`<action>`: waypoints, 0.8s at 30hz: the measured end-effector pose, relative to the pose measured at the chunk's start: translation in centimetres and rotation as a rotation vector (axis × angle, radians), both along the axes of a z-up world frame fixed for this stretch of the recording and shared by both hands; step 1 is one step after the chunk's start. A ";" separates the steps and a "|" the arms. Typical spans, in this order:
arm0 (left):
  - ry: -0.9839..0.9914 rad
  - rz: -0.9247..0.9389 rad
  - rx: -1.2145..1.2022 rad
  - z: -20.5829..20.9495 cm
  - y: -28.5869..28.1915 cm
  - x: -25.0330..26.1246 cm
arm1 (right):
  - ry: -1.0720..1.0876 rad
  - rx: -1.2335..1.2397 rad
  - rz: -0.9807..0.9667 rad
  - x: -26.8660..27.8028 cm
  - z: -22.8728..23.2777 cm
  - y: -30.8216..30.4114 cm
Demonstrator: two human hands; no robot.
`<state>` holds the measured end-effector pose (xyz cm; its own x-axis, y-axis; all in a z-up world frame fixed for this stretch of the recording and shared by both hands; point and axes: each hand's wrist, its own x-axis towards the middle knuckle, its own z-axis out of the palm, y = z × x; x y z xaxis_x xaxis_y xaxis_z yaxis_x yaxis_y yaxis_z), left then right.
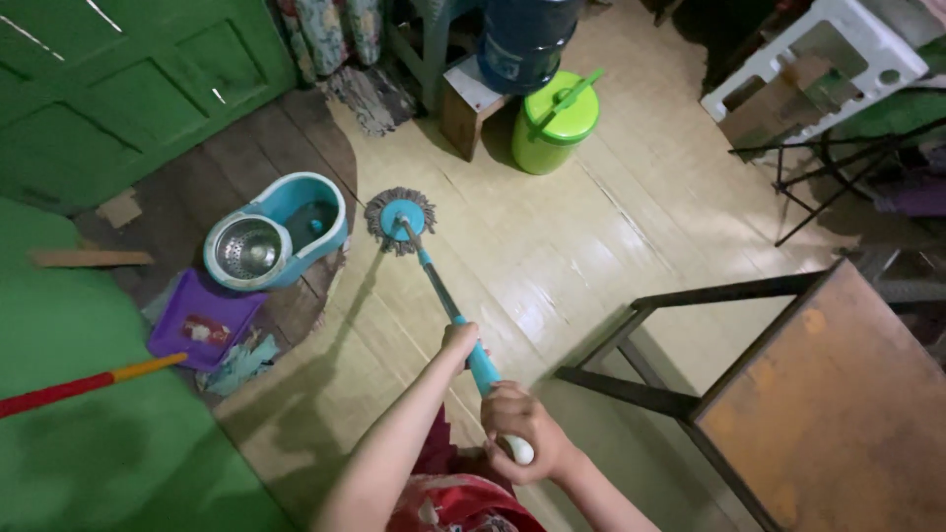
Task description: The person mops the tiled floor using a blue spin mop, moving it back and forth under a wooden table and around nearby items. The person continues mopping different sections of the floor near a green bucket and a water dispenser.
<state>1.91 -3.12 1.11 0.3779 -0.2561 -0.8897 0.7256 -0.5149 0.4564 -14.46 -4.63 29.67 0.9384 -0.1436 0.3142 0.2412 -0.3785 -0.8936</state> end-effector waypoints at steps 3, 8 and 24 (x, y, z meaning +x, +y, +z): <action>0.026 -0.013 -0.070 1.7 1.5 -0.6 | 0.004 0.018 -0.029 -0.5 1.1 0.9; 0.133 0.019 -0.119 3.5 2.0 -1.1 | -0.050 0.033 -0.049 -0.3 1.1 0.8; -0.057 -0.073 -0.084 -2.1 -1.1 5.4 | -0.076 0.006 0.054 5.9 -2.9 -2.9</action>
